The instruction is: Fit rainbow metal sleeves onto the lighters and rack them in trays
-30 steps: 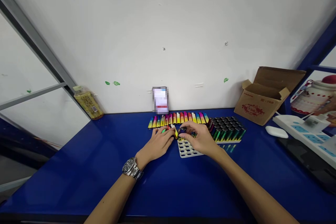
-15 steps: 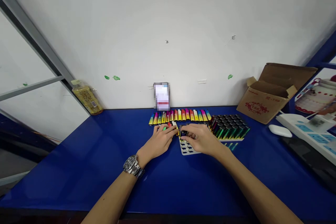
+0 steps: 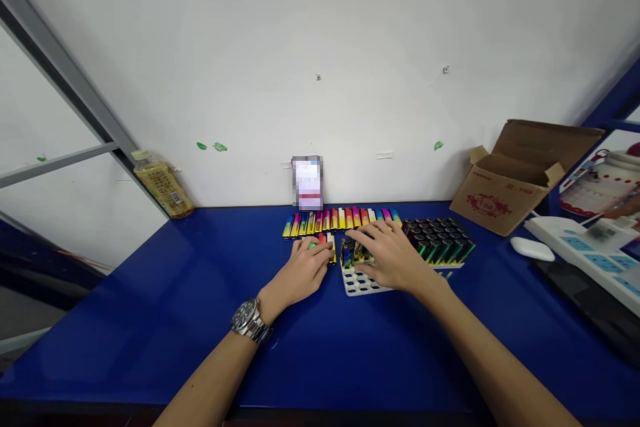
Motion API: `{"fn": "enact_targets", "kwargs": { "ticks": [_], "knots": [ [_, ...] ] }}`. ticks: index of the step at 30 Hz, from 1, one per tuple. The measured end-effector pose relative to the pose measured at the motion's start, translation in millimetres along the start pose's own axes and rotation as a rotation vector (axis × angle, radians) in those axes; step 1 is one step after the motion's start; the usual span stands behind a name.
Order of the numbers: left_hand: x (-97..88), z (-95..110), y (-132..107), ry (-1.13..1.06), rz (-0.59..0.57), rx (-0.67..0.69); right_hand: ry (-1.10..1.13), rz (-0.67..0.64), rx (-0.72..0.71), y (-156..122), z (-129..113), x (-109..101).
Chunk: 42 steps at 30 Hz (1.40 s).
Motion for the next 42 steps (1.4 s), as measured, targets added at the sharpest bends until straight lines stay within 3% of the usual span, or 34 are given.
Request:
{"fn": "enact_targets", "kwargs": {
  "ticks": [10,16,28,38,40,42],
  "knots": [
    [-8.6,8,1,0.031,0.042,0.0,-0.149,0.035,0.049,16,10,19],
    [-10.8,12,2,0.197,0.091,-0.156,-0.135,0.087,0.056,17,11,21],
    [-14.2,17,1,0.312,-0.038,-0.307,-0.022,0.143,0.118,8,12,22],
    [-10.5,10,2,0.231,-0.089,-0.419,0.038,0.152,0.133,7,9,19],
    [-8.7,8,1,0.207,-0.064,-0.379,0.043,0.155,0.13,6,8,19],
    [-9.2,6,0,0.215,0.03,-0.334,0.044,0.176,0.117,6,8,18]
  ]
}}
Point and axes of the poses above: each hand's wrist, its own y-axis towards the middle knuckle, its own x-axis out of the palm, z = x × y, the point moved 4 cm from there along y, towards the middle knuckle, and after that the axes turned 14 degrees about y, right-handed, at the moved point
